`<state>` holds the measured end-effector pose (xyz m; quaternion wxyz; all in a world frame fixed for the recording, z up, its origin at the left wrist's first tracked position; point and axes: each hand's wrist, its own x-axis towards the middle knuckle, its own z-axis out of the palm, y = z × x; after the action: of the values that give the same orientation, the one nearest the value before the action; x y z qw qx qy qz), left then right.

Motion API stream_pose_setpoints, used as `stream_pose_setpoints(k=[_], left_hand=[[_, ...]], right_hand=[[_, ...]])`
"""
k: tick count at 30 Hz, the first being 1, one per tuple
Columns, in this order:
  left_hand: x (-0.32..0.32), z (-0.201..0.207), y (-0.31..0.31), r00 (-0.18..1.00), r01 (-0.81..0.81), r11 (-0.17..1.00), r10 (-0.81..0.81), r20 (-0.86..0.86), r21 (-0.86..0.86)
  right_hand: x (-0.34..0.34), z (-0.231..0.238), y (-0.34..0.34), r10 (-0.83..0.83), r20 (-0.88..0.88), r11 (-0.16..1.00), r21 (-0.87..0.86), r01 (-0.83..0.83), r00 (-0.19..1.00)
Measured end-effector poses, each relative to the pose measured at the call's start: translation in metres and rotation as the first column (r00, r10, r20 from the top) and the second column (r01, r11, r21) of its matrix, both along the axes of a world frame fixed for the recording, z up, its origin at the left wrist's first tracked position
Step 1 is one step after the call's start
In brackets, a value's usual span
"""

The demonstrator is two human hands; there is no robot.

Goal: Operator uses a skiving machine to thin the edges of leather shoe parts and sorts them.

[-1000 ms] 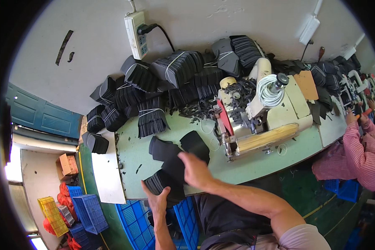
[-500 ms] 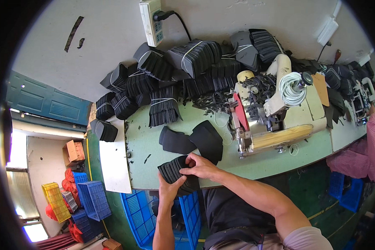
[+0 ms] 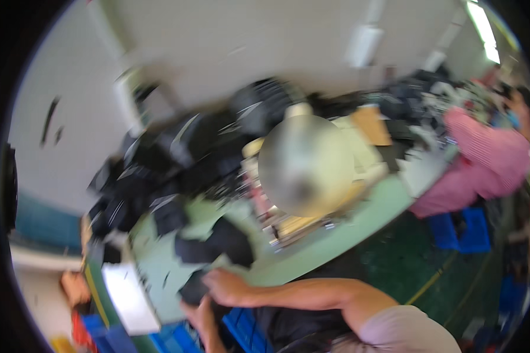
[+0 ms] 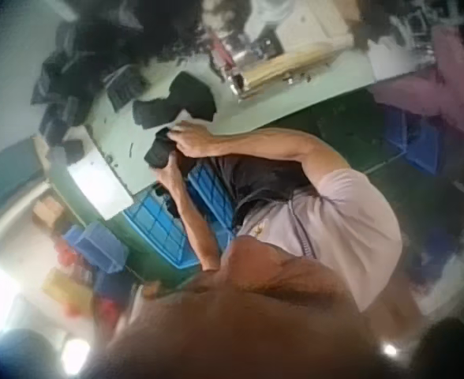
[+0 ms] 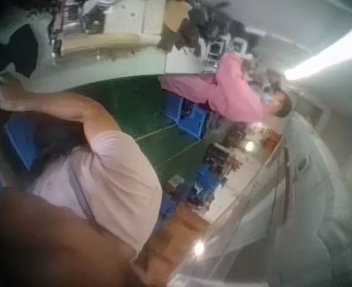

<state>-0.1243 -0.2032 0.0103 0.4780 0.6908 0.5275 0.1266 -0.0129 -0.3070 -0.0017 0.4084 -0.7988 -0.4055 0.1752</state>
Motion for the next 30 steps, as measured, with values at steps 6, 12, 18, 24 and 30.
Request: stream_pose_setpoints(k=[6,12,18,24,30], left_hand=[[-0.029,-0.001,0.015,0.983,-0.034,0.991,0.056,0.176,-0.126],[-0.013,0.0,0.003,0.975,0.12,0.992,-0.11,0.194,-0.037],[-0.008,0.044,0.001,0.952,0.095,0.786,0.108,0.288,-0.61],[0.0,0.026,0.0,0.921,0.174,0.767,0.096,0.378,-0.618],[0.005,0.029,-0.004,0.954,0.1,0.788,0.098,0.285,-0.607]], right_hand=[[0.031,0.032,0.024,-0.219,0.474,0.975,0.133,0.176,0.853],[0.016,0.014,0.008,-0.058,-0.532,0.983,-0.18,-0.046,0.845],[0.012,-0.018,0.017,-0.101,-0.571,0.995,-0.049,0.089,0.815],[0.027,0.001,-0.003,-0.163,-0.821,0.987,-0.133,0.093,0.548],[0.03,0.009,-0.011,-0.052,-0.963,0.993,-0.022,0.114,0.265]])
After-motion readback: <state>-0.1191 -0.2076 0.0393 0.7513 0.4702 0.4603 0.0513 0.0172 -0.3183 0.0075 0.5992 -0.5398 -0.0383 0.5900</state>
